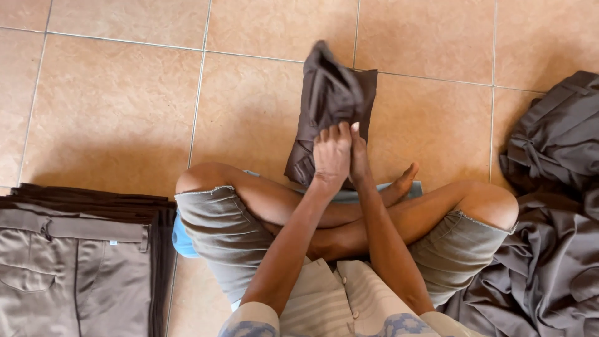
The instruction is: Folding brown pants into a neat rectangular shape while sitting on the floor.
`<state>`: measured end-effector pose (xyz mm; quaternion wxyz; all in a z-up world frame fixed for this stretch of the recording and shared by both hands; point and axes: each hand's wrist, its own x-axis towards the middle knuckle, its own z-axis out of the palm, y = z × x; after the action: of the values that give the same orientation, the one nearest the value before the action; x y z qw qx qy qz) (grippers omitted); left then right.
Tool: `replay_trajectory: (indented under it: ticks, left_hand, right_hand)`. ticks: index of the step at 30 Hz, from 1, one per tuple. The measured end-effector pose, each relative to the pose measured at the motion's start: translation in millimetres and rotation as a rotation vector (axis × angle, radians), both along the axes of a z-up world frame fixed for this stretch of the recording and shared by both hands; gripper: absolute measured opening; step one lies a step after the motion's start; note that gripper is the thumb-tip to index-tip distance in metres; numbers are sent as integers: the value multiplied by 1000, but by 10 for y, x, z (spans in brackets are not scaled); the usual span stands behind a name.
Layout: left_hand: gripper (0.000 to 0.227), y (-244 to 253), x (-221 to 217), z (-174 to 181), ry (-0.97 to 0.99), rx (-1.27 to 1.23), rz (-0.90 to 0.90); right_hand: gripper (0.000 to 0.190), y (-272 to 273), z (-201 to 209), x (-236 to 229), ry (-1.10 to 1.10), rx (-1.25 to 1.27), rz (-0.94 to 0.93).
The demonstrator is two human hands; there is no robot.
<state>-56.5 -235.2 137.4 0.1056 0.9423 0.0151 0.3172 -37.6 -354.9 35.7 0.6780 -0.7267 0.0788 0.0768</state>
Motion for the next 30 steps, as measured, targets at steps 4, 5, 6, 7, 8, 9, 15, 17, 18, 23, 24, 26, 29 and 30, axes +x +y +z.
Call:
replay_trajectory:
  ticks: [4, 5, 6, 7, 8, 9, 15, 17, 18, 23, 24, 26, 29, 30]
  left_hand:
    - [48, -61, -286, -55, 435, -243, -330]
    - [66, -71, -382, -69, 623, -344, -471]
    - [66, -40, -531, 62, 621, -343, -468]
    - [47, -12, -680, 193, 309, -392, -408]
    - [42, 13, -863, 318, 3, -433, -348]
    - [42, -5, -1066, 302, 9, -432, -351]
    - [17, -246, -1477, -84, 716, -728, -706]
    - [45, -289, -1206, 147, 703, -866, -664]
    - [45, -318, -1081, -211, 694, -864, -664]
    - [21, -312, -336, -1120, 333, 61, -621]
    - [21, -142, -257, -1211, 333, 60, -620]
    - [19, 199, -102, -1391, 490, 26, -543]
    - [21, 484, -56, -1641, 645, 1, -468]
    - [21, 454, -176, -1728, 644, 3, -466]
  right_hand:
    - [54, -79, 522, -63, 251, 335, -134]
    - [57, -51, 720, -117, 295, 266, -126]
    - [57, -20, 759, -57, 294, 267, -122]
    - [62, 9, 799, 2, 231, 159, -73]
    - [67, 29, 827, 17, 173, 52, -30]
    - [67, 64, 847, 36, 177, 54, -35]
    - [40, 414, 1329, 265, 86, 181, -14]
    - [33, 505, 1419, 348, 6, 200, 49]
    - [33, 552, 1598, 365, -1, 200, 53]
    - [38, 416, 2280, 505, -37, 285, 48]
    - [38, 247, 2309, 521, -37, 284, 50]
    - [36, -100, 2365, 547, -141, 290, 47]
    - [36, -339, 2250, 546, -200, 299, 63]
    - [36, -481, 1975, 536, -202, 300, 64]
